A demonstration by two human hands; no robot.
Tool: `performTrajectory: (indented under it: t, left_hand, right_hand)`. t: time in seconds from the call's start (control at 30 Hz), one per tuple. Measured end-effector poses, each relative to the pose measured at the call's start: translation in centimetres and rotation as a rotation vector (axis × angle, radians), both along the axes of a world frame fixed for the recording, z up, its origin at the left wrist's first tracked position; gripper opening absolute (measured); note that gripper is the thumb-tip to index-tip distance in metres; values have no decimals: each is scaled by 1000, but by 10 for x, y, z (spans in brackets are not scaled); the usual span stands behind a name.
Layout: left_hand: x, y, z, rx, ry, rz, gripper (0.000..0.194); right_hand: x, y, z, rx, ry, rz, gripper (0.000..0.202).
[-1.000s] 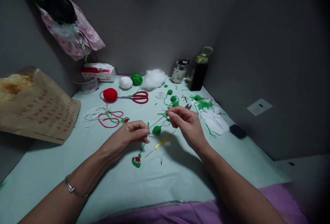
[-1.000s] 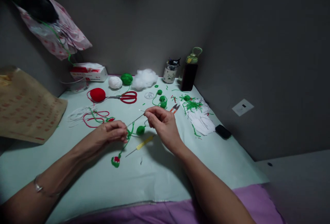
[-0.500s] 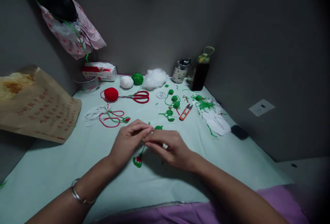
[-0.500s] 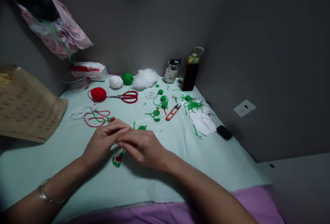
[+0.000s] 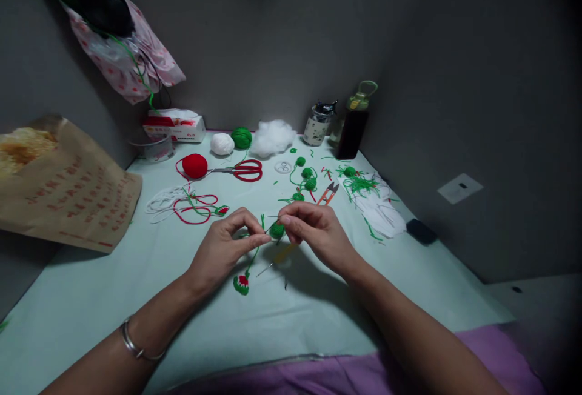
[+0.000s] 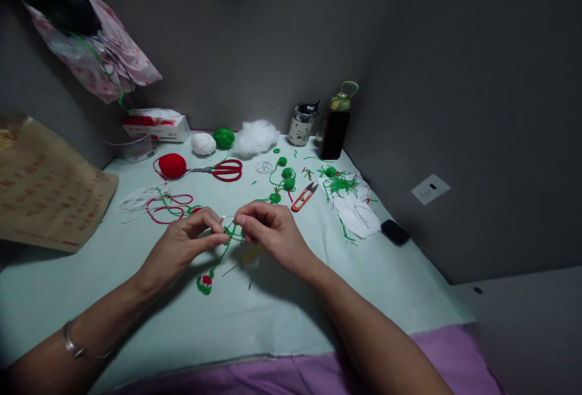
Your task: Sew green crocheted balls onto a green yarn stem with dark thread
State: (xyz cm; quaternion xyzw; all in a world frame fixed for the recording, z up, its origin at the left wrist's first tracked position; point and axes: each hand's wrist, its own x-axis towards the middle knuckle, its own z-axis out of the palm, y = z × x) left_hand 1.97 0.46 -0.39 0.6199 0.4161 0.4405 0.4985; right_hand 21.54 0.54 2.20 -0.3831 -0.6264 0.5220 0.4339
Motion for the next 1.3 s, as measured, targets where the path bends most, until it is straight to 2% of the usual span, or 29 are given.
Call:
performTrajectory:
  t: [0.17,0.27,0.53,0.77,0.83,0.97,1.03,1.13,1.17,1.23,1.3]
  left_hand:
    - [1,0,3,-236,-300,-11,18]
    - [2,0,6,-312,-430,24,22]
    - [-8,8,8,-302,-515,176,22]
    - [-8,10,11,-249,-468,205,23]
    - [-8,8,9,-216,-408,167,21]
    - [-7,6,0,-144,-119,-31,14]
    - [-4,6,-7,-1,81,-76,18]
    - [4,9,-19,304,350,-109,27]
    - [7,11,-23,377,421,-125,30]
    - [13,14,-29,461,530,-146,36]
    - [17,17,-33,491,584,-160,34]
  right_hand:
    - [0,2,-2,-3,-87,-3,27]
    - [-1,1,-2,31,-153,4,26]
    - [6,4,2,115,-199,-55,20]
    - [10,4,9,165,-293,-135,21]
    - [19,5,13,142,-310,-100,22]
    - [56,14,23,5,-434,133,27]
    - [75,20,26,35,-528,62,29]
    - [90,25,25,217,-644,-232,26]
    - [90,25,23,263,-667,-291,24]
    - [85,24,19,282,-681,-315,22]
    - [75,22,17,234,-656,-259,23]
